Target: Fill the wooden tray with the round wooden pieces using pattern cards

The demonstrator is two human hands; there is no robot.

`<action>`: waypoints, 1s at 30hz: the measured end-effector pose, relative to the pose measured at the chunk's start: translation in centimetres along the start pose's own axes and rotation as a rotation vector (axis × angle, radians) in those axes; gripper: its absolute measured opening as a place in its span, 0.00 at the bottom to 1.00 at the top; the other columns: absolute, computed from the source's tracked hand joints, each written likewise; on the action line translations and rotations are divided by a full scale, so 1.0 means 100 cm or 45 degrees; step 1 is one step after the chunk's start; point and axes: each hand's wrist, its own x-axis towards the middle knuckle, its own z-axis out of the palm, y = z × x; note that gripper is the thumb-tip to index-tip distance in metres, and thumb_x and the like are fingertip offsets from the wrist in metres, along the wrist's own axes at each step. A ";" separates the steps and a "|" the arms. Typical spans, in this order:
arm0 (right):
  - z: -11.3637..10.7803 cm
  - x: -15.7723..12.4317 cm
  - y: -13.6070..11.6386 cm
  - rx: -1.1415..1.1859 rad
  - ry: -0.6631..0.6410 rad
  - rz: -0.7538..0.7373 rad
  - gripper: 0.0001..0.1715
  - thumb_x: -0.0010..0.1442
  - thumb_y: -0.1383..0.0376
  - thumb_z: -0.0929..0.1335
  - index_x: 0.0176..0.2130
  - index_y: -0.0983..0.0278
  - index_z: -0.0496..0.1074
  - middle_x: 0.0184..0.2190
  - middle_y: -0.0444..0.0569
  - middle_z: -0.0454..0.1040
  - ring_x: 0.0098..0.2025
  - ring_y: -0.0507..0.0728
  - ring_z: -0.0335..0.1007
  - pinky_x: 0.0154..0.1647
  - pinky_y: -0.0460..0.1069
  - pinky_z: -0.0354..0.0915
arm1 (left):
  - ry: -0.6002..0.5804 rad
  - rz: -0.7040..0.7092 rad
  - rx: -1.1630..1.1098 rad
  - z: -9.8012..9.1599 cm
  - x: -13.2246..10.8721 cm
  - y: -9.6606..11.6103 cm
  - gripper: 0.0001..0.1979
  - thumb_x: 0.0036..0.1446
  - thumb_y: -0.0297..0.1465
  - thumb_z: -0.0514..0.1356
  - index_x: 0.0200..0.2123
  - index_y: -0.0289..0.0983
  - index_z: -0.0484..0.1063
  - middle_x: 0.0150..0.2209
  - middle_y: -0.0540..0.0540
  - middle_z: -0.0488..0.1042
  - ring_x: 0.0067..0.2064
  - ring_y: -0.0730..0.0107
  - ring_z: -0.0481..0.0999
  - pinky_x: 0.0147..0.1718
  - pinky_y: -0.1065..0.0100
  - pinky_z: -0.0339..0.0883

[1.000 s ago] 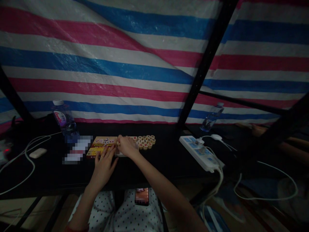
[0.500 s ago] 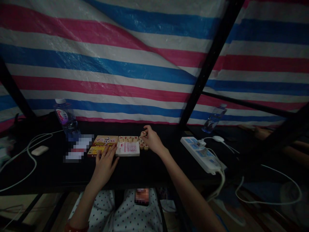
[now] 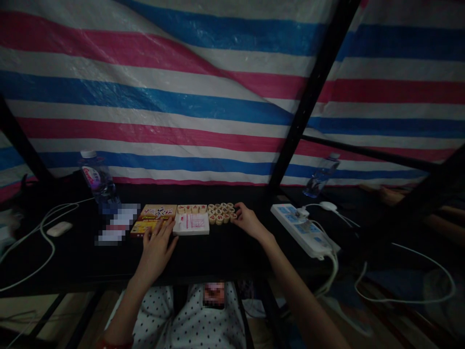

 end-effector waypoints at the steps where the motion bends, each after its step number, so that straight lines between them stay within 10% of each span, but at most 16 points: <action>1: 0.001 0.001 0.001 -0.009 -0.008 0.015 0.24 0.48 0.70 0.70 0.45 0.64 0.62 0.29 0.41 0.68 0.25 0.49 0.66 0.26 0.44 0.63 | 0.002 0.001 0.002 0.000 0.000 0.000 0.20 0.62 0.31 0.49 0.58 0.38 0.61 0.62 0.44 0.60 0.63 0.53 0.55 0.58 0.44 0.50; 13: -0.007 0.006 -0.047 -0.498 0.021 -0.093 0.32 0.49 0.78 0.66 0.53 0.68 0.64 0.47 0.58 0.66 0.46 0.58 0.67 0.46 0.50 0.62 | -0.003 -0.001 0.004 -0.001 0.000 0.001 0.20 0.62 0.31 0.48 0.58 0.39 0.61 0.62 0.42 0.60 0.64 0.54 0.54 0.58 0.44 0.50; 20: 0.024 0.035 -0.091 -0.598 -0.069 -0.217 0.16 0.53 0.68 0.69 0.44 0.65 0.71 0.43 0.55 0.67 0.46 0.60 0.64 0.45 0.51 0.59 | -0.012 -0.006 0.003 0.000 0.000 0.000 0.21 0.62 0.31 0.49 0.58 0.38 0.61 0.62 0.42 0.60 0.64 0.53 0.55 0.58 0.43 0.49; 30: 0.047 0.055 -0.088 -0.647 -0.166 -0.231 0.12 0.52 0.61 0.71 0.38 0.63 0.73 0.40 0.53 0.66 0.44 0.60 0.64 0.43 0.50 0.57 | -0.004 -0.005 -0.005 0.000 0.000 0.001 0.21 0.62 0.31 0.48 0.59 0.39 0.60 0.62 0.43 0.60 0.64 0.53 0.54 0.58 0.42 0.49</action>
